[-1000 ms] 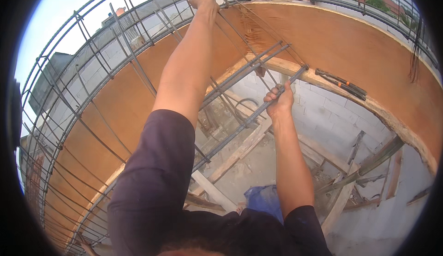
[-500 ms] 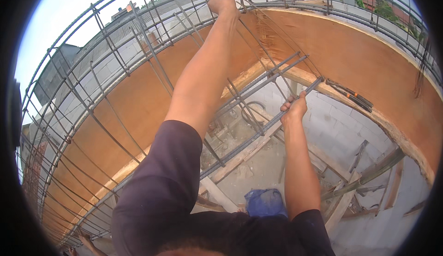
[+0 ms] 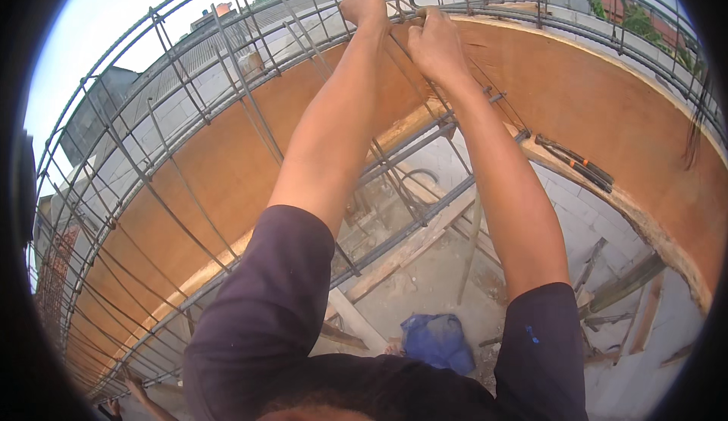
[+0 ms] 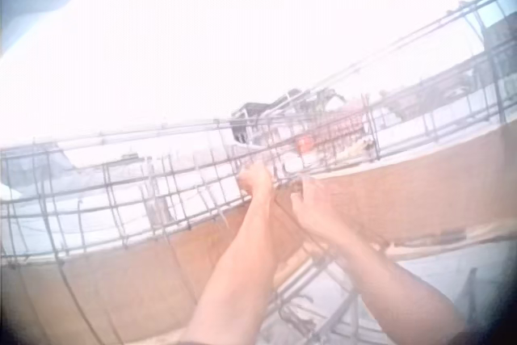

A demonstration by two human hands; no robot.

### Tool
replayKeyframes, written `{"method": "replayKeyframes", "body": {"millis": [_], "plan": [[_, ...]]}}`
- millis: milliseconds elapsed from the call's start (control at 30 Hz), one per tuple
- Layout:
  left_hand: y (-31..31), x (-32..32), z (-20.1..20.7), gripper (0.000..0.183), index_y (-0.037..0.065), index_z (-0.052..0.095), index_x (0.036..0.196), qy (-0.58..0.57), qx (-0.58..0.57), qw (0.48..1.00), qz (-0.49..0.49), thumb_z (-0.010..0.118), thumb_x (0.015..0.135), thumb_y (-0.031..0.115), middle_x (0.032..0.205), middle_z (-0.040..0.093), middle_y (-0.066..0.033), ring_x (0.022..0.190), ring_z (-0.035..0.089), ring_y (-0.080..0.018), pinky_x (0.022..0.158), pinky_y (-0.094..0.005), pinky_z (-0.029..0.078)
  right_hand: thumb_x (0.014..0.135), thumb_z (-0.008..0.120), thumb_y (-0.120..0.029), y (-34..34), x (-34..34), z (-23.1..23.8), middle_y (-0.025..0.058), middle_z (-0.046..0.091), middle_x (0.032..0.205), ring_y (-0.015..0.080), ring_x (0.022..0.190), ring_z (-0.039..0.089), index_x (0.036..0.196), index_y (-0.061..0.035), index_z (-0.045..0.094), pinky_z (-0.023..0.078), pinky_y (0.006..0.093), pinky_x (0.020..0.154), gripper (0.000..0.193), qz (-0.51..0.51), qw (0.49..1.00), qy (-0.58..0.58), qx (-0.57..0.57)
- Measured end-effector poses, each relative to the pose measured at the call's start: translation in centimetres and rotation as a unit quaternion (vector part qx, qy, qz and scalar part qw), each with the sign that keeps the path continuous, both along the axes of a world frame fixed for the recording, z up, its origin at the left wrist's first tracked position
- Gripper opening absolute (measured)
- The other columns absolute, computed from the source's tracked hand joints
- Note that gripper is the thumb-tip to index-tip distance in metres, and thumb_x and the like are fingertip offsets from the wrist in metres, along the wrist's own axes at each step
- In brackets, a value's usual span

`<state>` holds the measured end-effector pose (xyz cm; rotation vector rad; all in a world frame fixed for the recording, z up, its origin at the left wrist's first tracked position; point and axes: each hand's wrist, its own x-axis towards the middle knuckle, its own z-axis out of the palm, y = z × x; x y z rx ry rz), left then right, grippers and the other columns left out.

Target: The person places and secures steel rebar into a wooden concrete form by hand and using pliers.

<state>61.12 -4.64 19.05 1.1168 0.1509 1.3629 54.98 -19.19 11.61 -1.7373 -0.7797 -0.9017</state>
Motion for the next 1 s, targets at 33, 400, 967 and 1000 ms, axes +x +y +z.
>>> {"method": "replayKeyframes", "body": {"millis": [33,400,967,1000], "plan": [[-1.3,0.0,0.3,0.016,-0.007,0.057,0.071,0.004,0.011,1.0,-0.006,0.064,0.077,0.005,0.073,0.068,-0.0212,0.069,0.069,-0.0328,0.068,-0.0443,0.054,0.093,0.05,-0.021,1.1,1.3,1.1,0.0299,0.063,0.12,0.0447,0.113,0.06,0.119,0.0057,0.06,0.045,0.0518,0.098,0.039,-0.003,0.998,0.051,-0.036],[-0.6,3.7,-1.2,0.032,-0.015,0.061,0.096,0.278,0.313,0.892,0.169,0.064,0.077,0.01,0.108,0.066,-0.0336,0.101,0.069,-0.0412,0.091,-0.0427,0.056,0.096,0.049,-0.025,5.0,2.8,-2.1,0.0329,0.066,0.106,0.0492,0.107,0.061,0.112,0.0,0.069,0.046,0.054,0.094,0.036,0.022,0.989,0.143,0.014],[-0.5,6.3,2.2,0.052,-0.005,0.074,0.101,0.407,0.611,0.66,0.16,0.053,0.077,0.037,0.113,0.07,-0.0253,0.112,0.065,-0.0352,0.099,-0.0368,0.045,0.096,0.052,-0.02,4.2,4.8,-1.6,0.0308,0.068,0.104,0.0466,0.103,0.065,0.112,0.003,0.069,0.048,0.0514,0.09,0.032,-0.031,0.99,0.133,0.032],[-0.4,6.6,1.7,0.052,-0.006,0.074,0.099,0.39,0.614,0.657,0.199,0.054,0.075,0.036,0.111,0.07,-0.0277,0.11,0.067,-0.036,0.097,-0.0367,0.049,0.096,0.052,-0.02,4.1,4.4,-1.3,0.0308,0.068,0.104,0.0466,0.103,0.065,0.112,0.003,0.069,0.048,0.0514,0.09,0.032,-0.03,0.989,0.14,0.034]]}}
